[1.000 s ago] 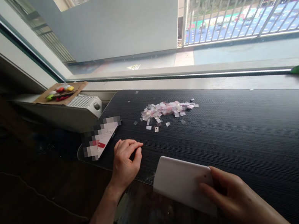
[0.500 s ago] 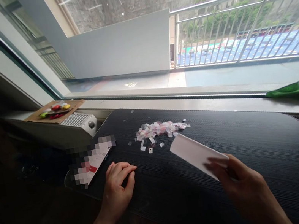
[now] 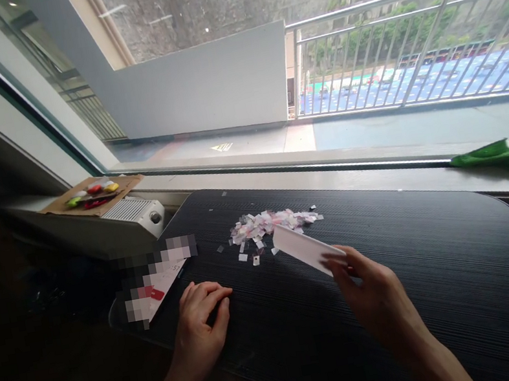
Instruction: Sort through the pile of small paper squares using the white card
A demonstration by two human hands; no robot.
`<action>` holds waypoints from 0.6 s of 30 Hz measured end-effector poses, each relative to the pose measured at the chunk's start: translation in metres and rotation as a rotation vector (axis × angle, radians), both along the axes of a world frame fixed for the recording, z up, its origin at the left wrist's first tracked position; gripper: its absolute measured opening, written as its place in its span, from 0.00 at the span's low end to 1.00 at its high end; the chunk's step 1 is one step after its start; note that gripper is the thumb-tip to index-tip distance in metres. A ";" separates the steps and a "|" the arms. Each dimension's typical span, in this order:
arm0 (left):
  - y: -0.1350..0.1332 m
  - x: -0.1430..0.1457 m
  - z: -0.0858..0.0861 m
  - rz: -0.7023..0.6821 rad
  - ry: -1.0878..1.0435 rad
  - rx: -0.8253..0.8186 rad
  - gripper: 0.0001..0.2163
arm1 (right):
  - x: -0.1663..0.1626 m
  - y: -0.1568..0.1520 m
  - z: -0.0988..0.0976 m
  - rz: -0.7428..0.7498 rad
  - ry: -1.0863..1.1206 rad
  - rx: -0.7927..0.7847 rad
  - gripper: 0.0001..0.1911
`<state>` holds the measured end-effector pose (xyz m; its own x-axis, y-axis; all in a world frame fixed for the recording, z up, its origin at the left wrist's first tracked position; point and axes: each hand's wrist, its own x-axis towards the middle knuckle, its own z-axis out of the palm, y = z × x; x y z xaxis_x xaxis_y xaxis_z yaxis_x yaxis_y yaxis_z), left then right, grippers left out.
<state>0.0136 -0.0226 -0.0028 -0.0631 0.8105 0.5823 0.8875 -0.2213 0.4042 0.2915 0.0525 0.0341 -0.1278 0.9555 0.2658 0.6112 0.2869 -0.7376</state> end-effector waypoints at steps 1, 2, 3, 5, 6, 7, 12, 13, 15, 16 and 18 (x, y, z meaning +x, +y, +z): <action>0.000 0.000 0.000 0.004 -0.003 -0.003 0.08 | -0.002 0.001 0.002 0.026 0.000 -0.016 0.14; 0.000 0.001 0.001 0.008 -0.006 -0.007 0.08 | -0.003 0.000 0.004 0.050 0.003 -0.035 0.13; 0.000 0.001 0.001 0.012 -0.009 -0.013 0.08 | -0.003 -0.002 0.005 0.070 0.005 -0.054 0.13; -0.001 0.002 0.001 0.020 -0.013 -0.024 0.09 | 0.000 -0.009 0.008 0.090 0.008 -0.076 0.12; -0.001 0.002 0.001 0.023 -0.014 -0.028 0.09 | 0.002 -0.012 0.009 0.094 0.004 -0.072 0.12; -0.001 0.002 0.001 0.026 -0.015 -0.031 0.09 | 0.002 -0.014 0.011 0.091 -0.006 -0.058 0.13; -0.001 0.003 0.001 0.035 -0.016 -0.041 0.09 | -0.017 -0.002 0.022 0.146 -0.041 0.006 0.13; -0.001 0.002 0.002 0.035 -0.015 -0.044 0.09 | -0.023 0.002 0.024 0.181 -0.053 -0.006 0.13; -0.001 0.002 0.003 0.035 -0.013 -0.049 0.09 | -0.028 0.007 0.026 0.227 -0.087 -0.035 0.14; -0.001 0.002 0.003 0.034 -0.013 -0.048 0.09 | -0.027 0.006 0.026 0.230 -0.101 -0.050 0.14; -0.001 0.003 0.004 0.031 -0.011 -0.038 0.09 | -0.013 -0.001 0.023 0.213 -0.105 -0.086 0.13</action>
<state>0.0162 -0.0238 0.0007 -0.0946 0.8295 0.5504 0.8892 -0.1781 0.4213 0.2786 0.0518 0.0568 -0.3515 0.9226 0.1591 0.6180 0.3563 -0.7008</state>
